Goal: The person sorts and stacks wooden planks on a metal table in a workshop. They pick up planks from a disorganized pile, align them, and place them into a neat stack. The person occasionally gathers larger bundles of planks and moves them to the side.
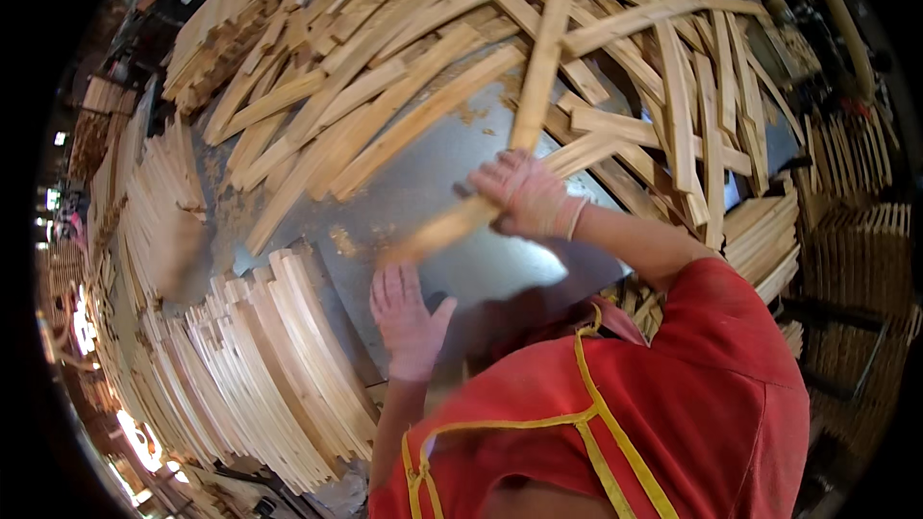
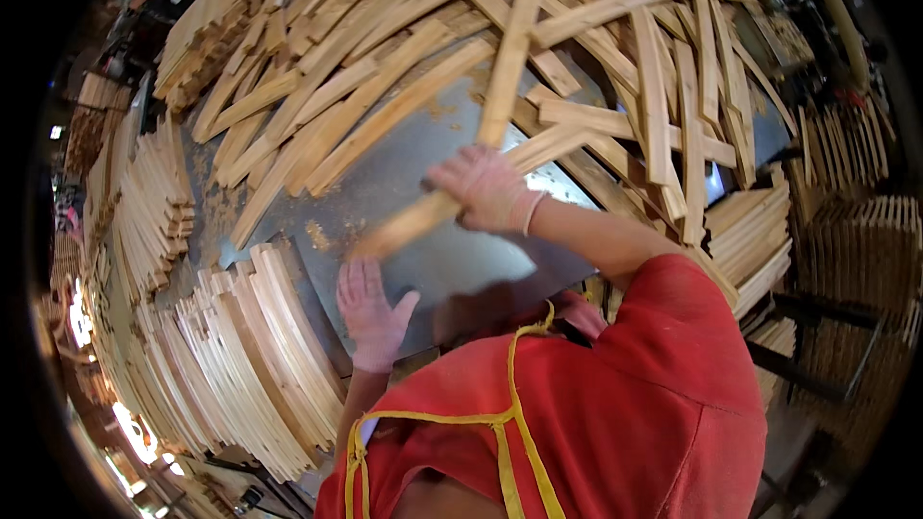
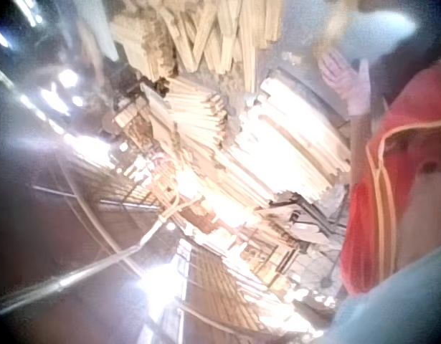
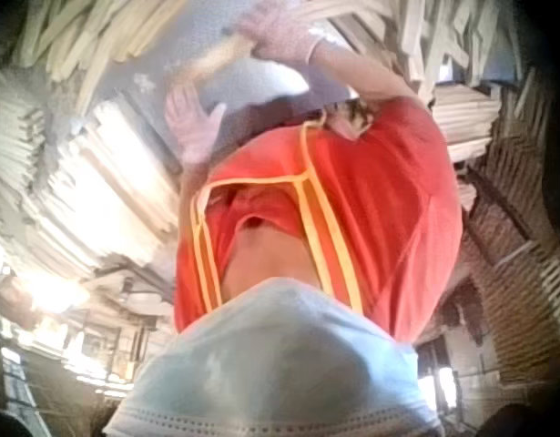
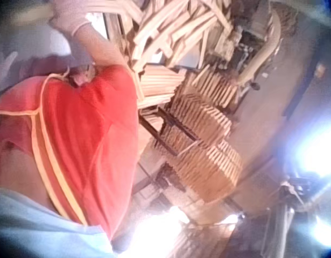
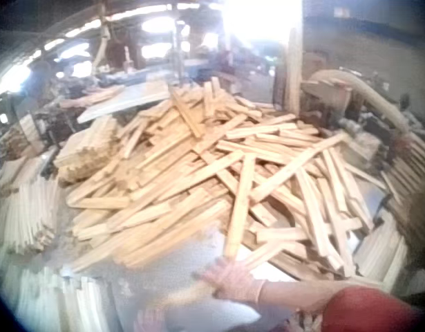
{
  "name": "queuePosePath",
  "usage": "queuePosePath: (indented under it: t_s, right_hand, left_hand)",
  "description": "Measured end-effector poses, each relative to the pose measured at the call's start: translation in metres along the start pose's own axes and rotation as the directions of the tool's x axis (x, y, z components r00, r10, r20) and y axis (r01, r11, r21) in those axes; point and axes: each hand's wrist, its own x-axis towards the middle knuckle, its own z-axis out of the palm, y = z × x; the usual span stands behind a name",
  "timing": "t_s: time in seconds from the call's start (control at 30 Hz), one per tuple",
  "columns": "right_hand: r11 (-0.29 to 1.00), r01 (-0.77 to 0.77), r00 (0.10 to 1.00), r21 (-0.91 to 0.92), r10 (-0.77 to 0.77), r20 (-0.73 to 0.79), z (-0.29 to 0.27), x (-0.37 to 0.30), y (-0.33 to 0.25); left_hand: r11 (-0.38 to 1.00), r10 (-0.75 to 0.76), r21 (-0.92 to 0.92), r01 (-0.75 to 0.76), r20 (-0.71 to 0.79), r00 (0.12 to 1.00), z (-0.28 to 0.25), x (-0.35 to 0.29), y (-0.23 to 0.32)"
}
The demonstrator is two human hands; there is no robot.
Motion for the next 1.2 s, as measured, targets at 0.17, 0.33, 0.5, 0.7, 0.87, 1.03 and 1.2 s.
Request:
queuePosePath:
  t_s: [0.17, 0.33, 0.5, 0.7, 0.87, 1.03, 1.2]
  right_hand:
    - [0.935, -0.355, 0.910, 0.020, 0.351, -0.223, -0.033, -0.054, 0.089]
    - [0.630, -0.661, 0.599, -0.409, 0.770, 0.219, -0.041, -0.096, 0.181]
    - [0.814, -0.468, 0.767, -0.343, 0.567, 0.300, -0.024, -0.077, 0.105]
    - [0.960, -0.213, 0.851, -0.183, 0.274, 0.448, 0.022, 0.006, -0.074]
    - [0.998, 0.056, 0.998, 0.042, -0.057, 0.028, 0.063, 0.009, -0.175]
    - [0.888, -0.364, 0.868, 0.282, 0.433, -0.244, 0.026, -0.068, -0.088]
    - [0.205, -0.630, 0.192, 0.749, 0.976, -0.105, 0.020, -0.157, 0.016]
  left_hand:
    - [0.992, -0.103, 0.106, 0.062, 0.439, 0.892, 0.037, 0.016, 0.040]
    - [0.973, -0.231, 0.114, 0.203, 0.570, 0.789, 0.037, -0.012, 0.026]
    - [0.855, -0.512, 0.135, 0.501, 0.377, 0.771, 0.004, -0.069, -0.036]
    - [0.780, -0.429, 0.526, 0.339, 0.056, 0.901, 0.003, -0.076, -0.156]
    - [0.861, -0.383, 0.370, 0.348, 0.024, 0.923, 0.015, -0.070, -0.216]
    - [0.919, -0.288, 0.227, 0.321, -0.166, 0.943, 0.026, -0.066, -0.174]
    - [0.997, 0.078, -0.017, -0.081, -0.113, 0.991, 0.031, -0.024, -0.041]
